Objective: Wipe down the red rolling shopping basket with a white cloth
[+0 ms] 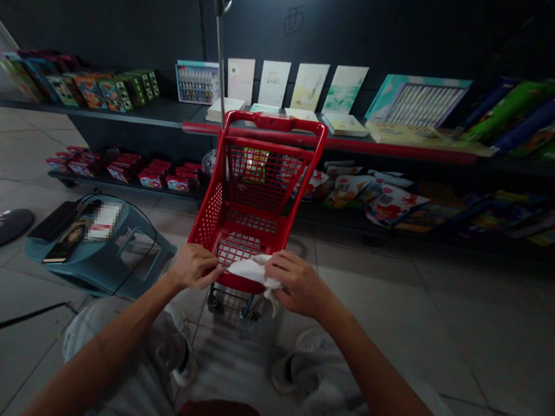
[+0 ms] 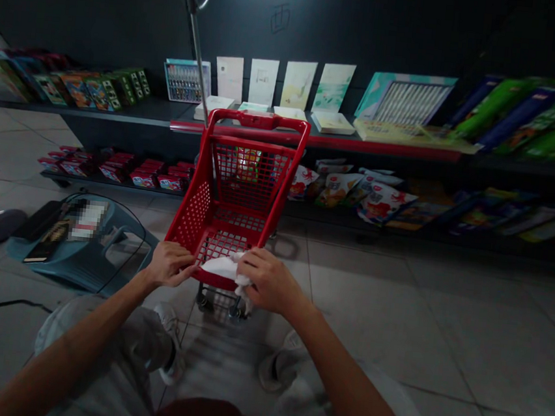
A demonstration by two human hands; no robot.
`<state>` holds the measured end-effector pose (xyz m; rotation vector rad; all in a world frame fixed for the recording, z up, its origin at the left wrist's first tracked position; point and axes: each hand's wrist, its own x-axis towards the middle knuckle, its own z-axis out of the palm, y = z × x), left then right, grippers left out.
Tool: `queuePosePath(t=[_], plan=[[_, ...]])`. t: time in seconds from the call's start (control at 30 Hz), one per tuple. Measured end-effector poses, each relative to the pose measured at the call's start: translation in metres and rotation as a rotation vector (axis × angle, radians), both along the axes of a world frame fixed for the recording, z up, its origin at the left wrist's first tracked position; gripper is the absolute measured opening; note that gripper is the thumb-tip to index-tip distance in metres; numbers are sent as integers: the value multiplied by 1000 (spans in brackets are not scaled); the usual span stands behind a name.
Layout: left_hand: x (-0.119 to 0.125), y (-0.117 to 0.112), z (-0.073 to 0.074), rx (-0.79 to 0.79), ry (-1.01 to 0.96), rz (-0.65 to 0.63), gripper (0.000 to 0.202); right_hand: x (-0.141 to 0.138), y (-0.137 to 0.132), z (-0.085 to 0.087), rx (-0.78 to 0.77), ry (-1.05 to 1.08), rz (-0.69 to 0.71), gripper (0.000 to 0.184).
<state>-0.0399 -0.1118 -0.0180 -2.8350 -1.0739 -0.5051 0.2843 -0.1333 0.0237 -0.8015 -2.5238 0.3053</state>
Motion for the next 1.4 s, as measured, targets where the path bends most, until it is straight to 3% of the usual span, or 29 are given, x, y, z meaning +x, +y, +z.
queuePosePath(t=[0.2, 0.3, 0.43, 0.8, 1.23, 1.4], plan=[[-12, 2, 2, 144, -139, -70, 43, 13, 41, -9, 222, 86, -184, 29], [-16, 0, 3, 165, -159, -97, 42, 16, 60, -14, 257, 92, -260, 31], [-19, -3, 2, 177, -166, -110, 42, 9, 74, -12, 239, 93, -250, 26], [-21, -1, 3, 186, -113, -58, 39, -13, 70, -16, 252, 30, -315, 17], [-41, 18, 3, 163, -132, -51, 39, -19, 60, -15, 295, 34, -274, 16], [-45, 30, 2, 154, -141, -39, 38, -9, 67, -13, 292, 26, -284, 17]])
